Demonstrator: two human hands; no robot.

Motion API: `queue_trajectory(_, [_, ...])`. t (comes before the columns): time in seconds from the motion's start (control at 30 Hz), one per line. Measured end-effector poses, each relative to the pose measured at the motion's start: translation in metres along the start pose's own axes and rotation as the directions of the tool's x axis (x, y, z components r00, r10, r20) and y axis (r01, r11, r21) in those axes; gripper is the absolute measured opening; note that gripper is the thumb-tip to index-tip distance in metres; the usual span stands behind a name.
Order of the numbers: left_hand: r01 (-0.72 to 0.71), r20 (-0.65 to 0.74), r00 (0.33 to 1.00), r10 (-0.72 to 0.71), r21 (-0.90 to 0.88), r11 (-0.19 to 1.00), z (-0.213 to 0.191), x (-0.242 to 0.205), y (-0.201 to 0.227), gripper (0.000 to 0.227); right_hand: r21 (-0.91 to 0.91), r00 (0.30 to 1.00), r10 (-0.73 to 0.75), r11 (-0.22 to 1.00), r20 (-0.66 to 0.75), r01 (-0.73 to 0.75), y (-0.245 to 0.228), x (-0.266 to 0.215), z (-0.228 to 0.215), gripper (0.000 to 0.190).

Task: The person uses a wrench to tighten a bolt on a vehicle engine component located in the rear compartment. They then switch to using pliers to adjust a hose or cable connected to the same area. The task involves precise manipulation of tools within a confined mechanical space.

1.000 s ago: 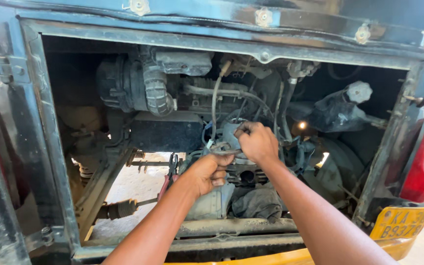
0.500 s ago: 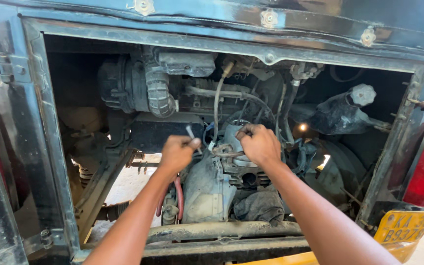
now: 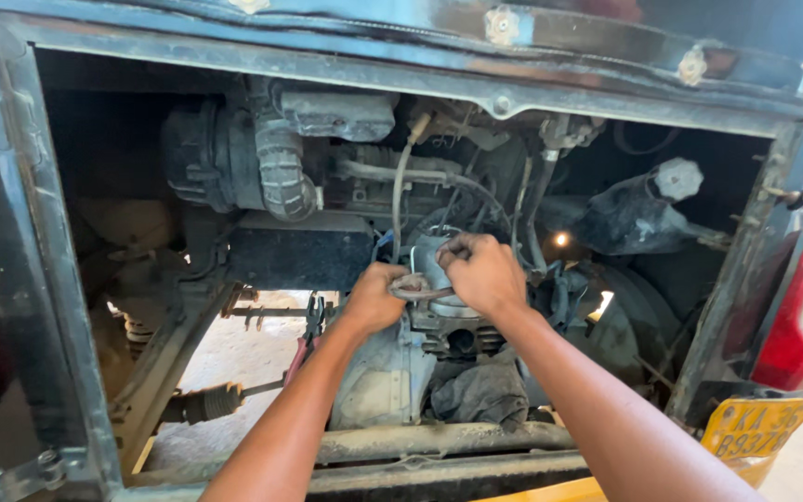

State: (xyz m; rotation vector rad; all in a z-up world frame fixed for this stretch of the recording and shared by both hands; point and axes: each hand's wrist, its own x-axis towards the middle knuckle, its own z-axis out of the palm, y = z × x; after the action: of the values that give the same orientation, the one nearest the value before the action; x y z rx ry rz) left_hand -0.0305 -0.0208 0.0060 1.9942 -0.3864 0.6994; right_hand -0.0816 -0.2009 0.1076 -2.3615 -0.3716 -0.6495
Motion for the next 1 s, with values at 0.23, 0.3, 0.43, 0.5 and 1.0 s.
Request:
queue_trajectory(0.23, [0.019,-0.031,0.999,-0.018,0.044,0.999,0.0,-0.005,0.009,0.019,-0.02,1.0,0.01,1.0,0.013,-0.01,-0.003,-0.001,-0.001,0.029])
queue_trajectory(0.3, [0.026,-0.01,1.0,-0.026,0.043,0.999,0.0,-0.004,0.01,0.018,0.0,0.999,-0.042,0.999,0.026,0.042,-0.005,0.0,-0.005,0.031])
queue_trajectory(0.43, [-0.061,0.065,0.996,0.064,-0.045,0.997,-0.004,0.002,-0.001,0.02,-0.059,0.997,-0.049,0.997,0.058,0.053,-0.019,0.006,-0.015,0.038])
queue_trajectory(0.5, [-0.066,0.096,0.992,0.077,-0.107,0.992,-0.002,0.005,-0.009,0.021,-0.073,0.996,-0.072,0.994,0.059,0.077,-0.029,0.01,-0.018,0.04])
queue_trajectory(1.0, [0.169,0.121,0.981,-0.153,-0.134,0.976,-0.001,-0.004,-0.01,0.027,0.232,0.921,0.373,0.892,0.109,-0.388,-0.05,0.016,0.004,0.036])
